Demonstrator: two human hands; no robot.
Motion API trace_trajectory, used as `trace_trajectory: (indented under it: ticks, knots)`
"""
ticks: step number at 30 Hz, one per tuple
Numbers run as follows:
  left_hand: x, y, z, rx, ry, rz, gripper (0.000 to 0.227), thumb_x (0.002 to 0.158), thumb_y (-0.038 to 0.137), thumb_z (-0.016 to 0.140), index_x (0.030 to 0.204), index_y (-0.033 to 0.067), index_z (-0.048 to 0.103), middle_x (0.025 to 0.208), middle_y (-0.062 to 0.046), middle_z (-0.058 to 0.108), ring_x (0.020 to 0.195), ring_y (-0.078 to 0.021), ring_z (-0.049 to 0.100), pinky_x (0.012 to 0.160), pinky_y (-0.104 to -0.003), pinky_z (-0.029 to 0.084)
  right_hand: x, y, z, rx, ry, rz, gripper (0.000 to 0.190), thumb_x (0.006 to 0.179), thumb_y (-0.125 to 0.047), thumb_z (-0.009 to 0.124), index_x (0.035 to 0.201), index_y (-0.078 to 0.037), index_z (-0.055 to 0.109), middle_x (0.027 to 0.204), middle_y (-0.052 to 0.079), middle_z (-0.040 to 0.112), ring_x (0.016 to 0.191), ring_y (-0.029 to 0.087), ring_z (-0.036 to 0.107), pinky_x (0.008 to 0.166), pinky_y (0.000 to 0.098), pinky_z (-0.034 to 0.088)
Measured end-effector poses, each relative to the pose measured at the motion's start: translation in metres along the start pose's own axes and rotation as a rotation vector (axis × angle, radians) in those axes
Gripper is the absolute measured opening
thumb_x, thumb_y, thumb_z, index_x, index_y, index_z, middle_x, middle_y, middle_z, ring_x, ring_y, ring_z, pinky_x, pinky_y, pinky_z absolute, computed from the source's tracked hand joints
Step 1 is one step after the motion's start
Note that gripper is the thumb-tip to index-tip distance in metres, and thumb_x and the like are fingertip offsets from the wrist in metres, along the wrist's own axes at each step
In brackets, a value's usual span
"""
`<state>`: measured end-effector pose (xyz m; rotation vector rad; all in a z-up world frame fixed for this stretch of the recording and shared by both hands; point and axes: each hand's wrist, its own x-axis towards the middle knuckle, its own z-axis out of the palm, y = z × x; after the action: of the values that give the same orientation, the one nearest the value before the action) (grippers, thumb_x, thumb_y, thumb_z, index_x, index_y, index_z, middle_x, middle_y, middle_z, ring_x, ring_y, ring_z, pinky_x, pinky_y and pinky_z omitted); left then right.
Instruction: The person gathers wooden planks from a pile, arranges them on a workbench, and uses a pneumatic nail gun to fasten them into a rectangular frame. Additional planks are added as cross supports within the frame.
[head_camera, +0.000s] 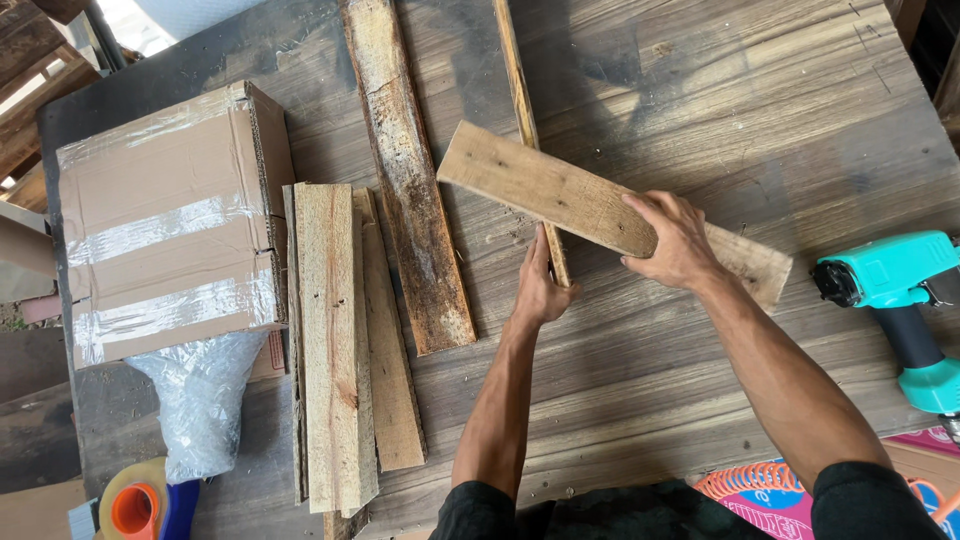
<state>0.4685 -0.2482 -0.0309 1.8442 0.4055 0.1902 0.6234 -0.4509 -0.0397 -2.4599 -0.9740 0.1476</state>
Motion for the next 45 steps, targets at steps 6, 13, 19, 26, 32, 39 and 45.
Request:
trace_trajectory:
  ticks: [6,13,19,26,32,39,45]
  knots:
    - [0.022,-0.038,0.036,0.053,0.04,0.014,0.119,0.054,0.019,0.08,0.161,0.006,0.031,0.156,-0.026,0.041,0.147,-0.0442,0.04,0.121,-0.05,0.038,0.008,-0.026,-0.035,-0.001,-0.139,0.012,0.097,0.062,-0.023,0.088,0.153,-0.025,0.053,0.141,0.017,0.055,0.131,0.043,0.053,0.11,0.063,0.032]
    - [-0.019,-0.007,0.006,0.067,-0.061,-0.084,0.119,0.059,0.027,0.084,0.162,0.005,0.028,0.159,-0.027,0.036,0.15,-0.0452,0.033,0.127,-0.052,0.032,0.016,-0.02,-0.025,-0.041,-0.24,0.047,0.101,0.063,-0.02,0.092,0.155,-0.02,0.049,0.146,0.023,0.053,0.137,0.049,0.05,0.114,0.067,0.03]
    - [-0.059,-0.092,-0.039,0.205,0.337,-0.152,0.08,0.078,0.02,0.078,0.152,0.01,0.048,0.148,-0.018,0.05,0.144,-0.0356,0.043,0.123,-0.048,0.034,0.013,0.0,-0.006,-0.036,-0.227,0.035,0.103,0.061,-0.025,0.09,0.155,-0.025,0.046,0.147,0.016,0.051,0.137,0.046,0.049,0.112,0.0666,0.034]
    - [-0.093,-0.134,-0.081,0.625,0.514,-0.769,0.104,0.075,0.064,0.082,0.155,0.0138,0.039,0.149,-0.025,0.041,0.134,-0.0447,0.049,0.103,-0.065,0.044,0.013,0.004,-0.011,-0.128,-0.227,0.03,0.103,0.063,-0.027,0.088,0.156,-0.027,0.046,0.15,0.014,0.05,0.139,0.044,0.049,0.114,0.0655,0.033]
    - [-0.091,-0.127,-0.103,0.457,0.522,-0.765,0.128,0.058,0.066,0.093,0.153,0.0026,0.035,0.138,-0.035,0.05,0.127,-0.0482,0.054,0.099,-0.061,0.043,0.009,0.021,-0.029,-0.167,-0.208,0.065,0.105,0.062,-0.021,0.089,0.158,-0.025,0.046,0.148,0.017,0.051,0.138,0.046,0.049,0.115,0.0666,0.032]
    - [-0.085,-0.116,-0.087,0.446,0.422,-0.807,0.12,0.061,0.057,0.093,0.152,0.0008,0.039,0.143,-0.033,0.041,0.132,-0.0467,0.046,0.098,-0.064,0.044,-0.003,0.052,-0.041,-0.25,-0.188,0.075,0.107,0.061,-0.022,0.089,0.159,-0.03,0.047,0.145,0.016,0.056,0.138,0.043,0.052,0.113,0.0585,0.031]
    - [-0.092,-0.029,-0.088,0.437,0.405,-0.845,0.13,0.061,0.041,0.101,0.16,0.0007,0.027,0.151,-0.037,0.035,0.137,-0.0477,0.043,0.107,-0.062,0.041,-0.007,0.048,-0.034,-0.189,-0.162,0.047,0.103,0.061,-0.024,0.087,0.157,-0.027,0.051,0.147,0.016,0.055,0.14,0.041,0.05,0.115,0.0555,0.029]
